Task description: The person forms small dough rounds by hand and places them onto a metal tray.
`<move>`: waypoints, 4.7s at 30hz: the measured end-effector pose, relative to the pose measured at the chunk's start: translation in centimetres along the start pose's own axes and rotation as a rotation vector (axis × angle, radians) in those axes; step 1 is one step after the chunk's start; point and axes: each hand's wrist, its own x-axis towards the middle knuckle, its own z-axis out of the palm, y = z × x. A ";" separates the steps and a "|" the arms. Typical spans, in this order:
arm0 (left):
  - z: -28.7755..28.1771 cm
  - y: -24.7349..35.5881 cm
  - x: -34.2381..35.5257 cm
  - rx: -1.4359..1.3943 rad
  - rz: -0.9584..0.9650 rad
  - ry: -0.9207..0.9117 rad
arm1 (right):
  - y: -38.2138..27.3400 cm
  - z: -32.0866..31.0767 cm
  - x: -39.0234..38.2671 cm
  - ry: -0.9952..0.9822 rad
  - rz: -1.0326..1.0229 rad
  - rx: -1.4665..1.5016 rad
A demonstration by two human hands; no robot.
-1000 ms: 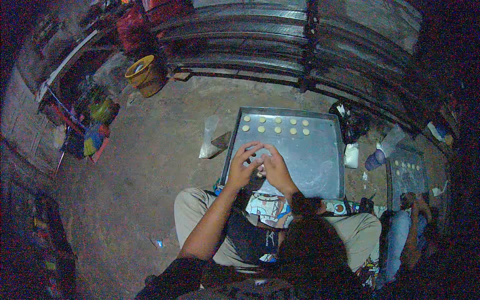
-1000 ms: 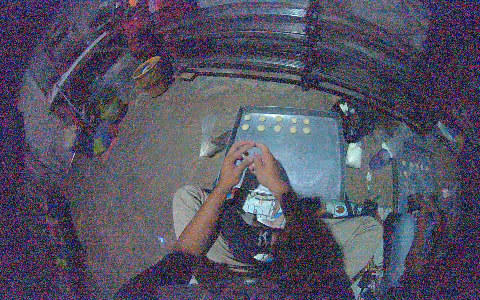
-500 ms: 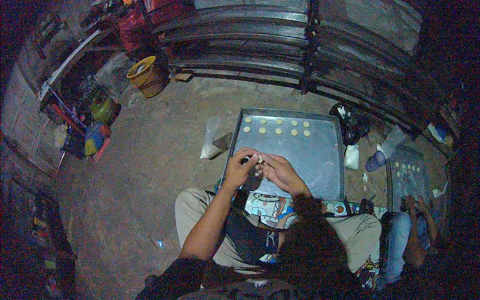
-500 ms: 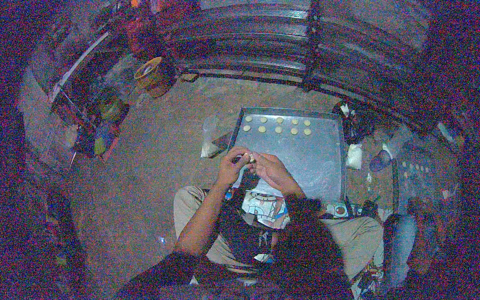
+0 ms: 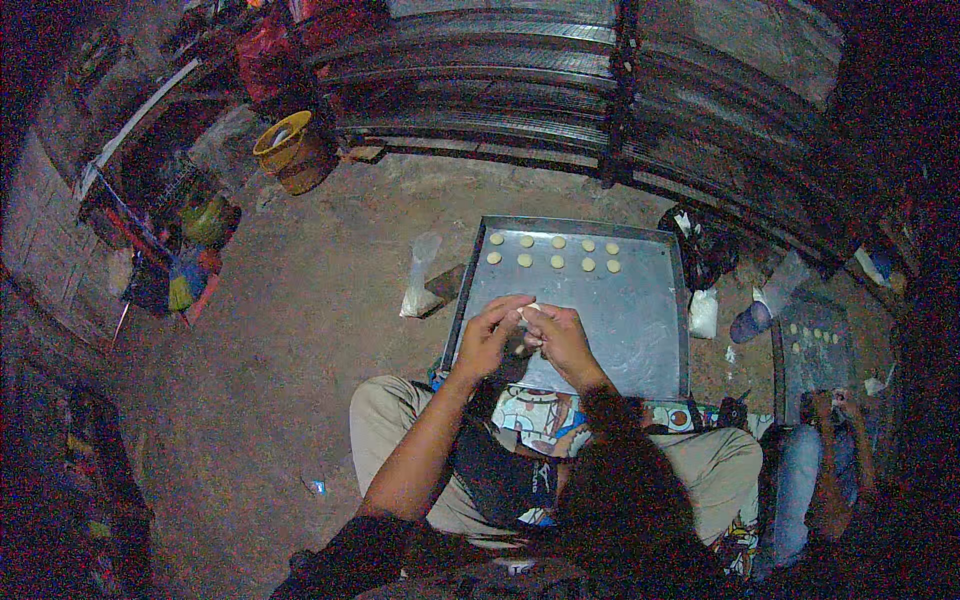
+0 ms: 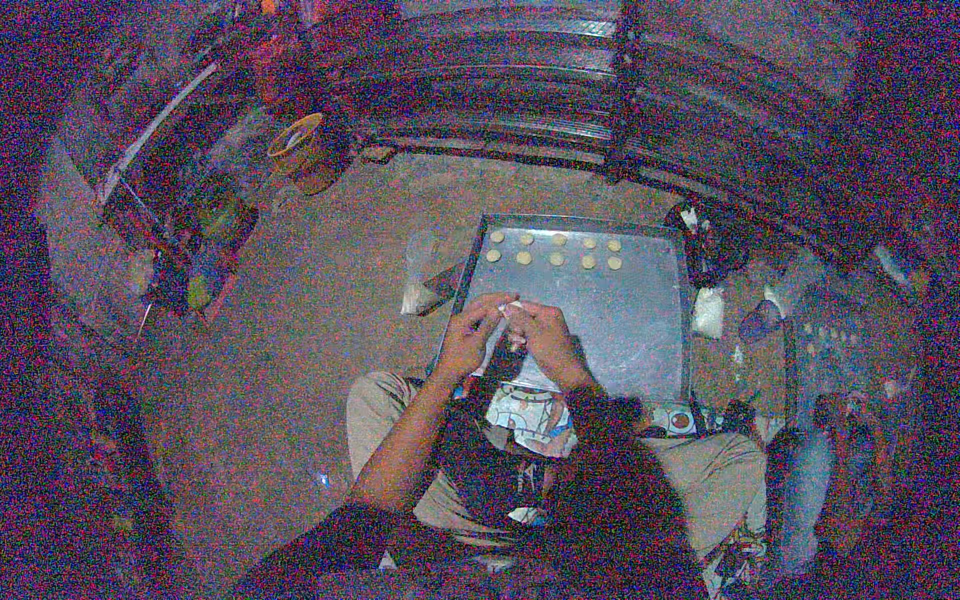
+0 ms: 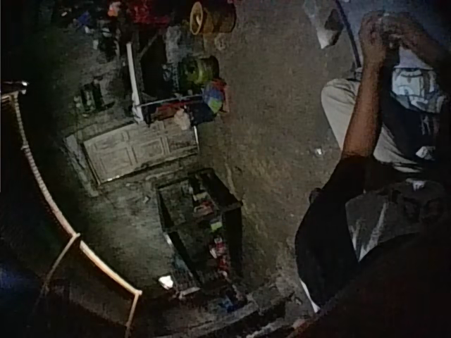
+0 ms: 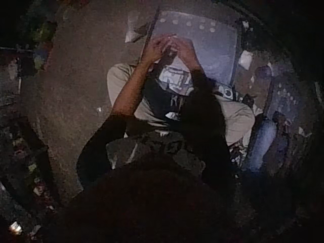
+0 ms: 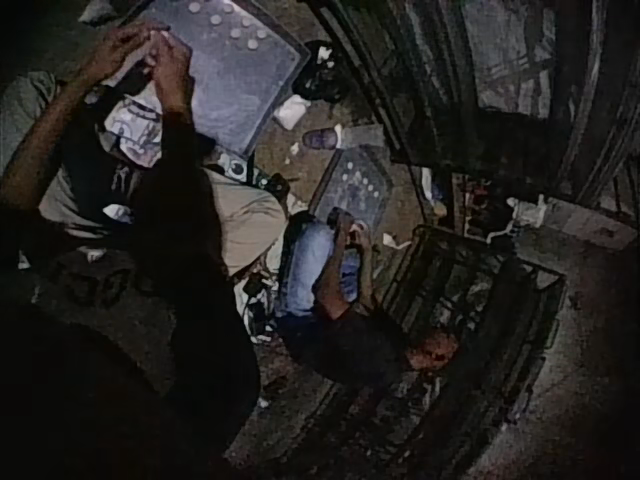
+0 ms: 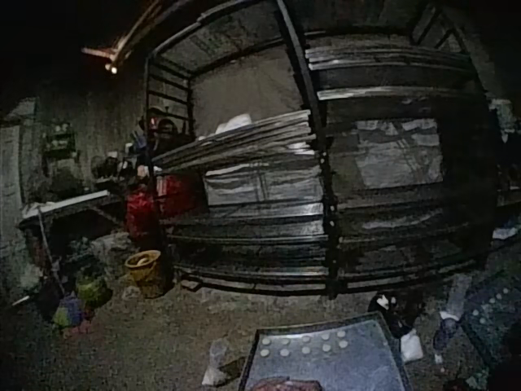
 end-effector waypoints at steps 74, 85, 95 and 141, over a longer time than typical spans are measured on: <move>-0.1 0.0 0.1 0.096 -0.115 0.173 | -1.2 0.2 0.0 0.184 -0.160 -0.194; -0.1 -0.5 -0.2 0.336 0.057 0.237 | -2.5 0.0 -0.4 0.172 -0.400 -0.754; 0.9 1.4 0.0 0.433 -0.036 0.364 | -0.5 -0.1 0.2 0.122 -0.215 -0.277; -0.5 -5.6 -0.3 -0.004 -0.310 0.060 | -2.7 0.4 -1.2 0.060 -0.630 -1.266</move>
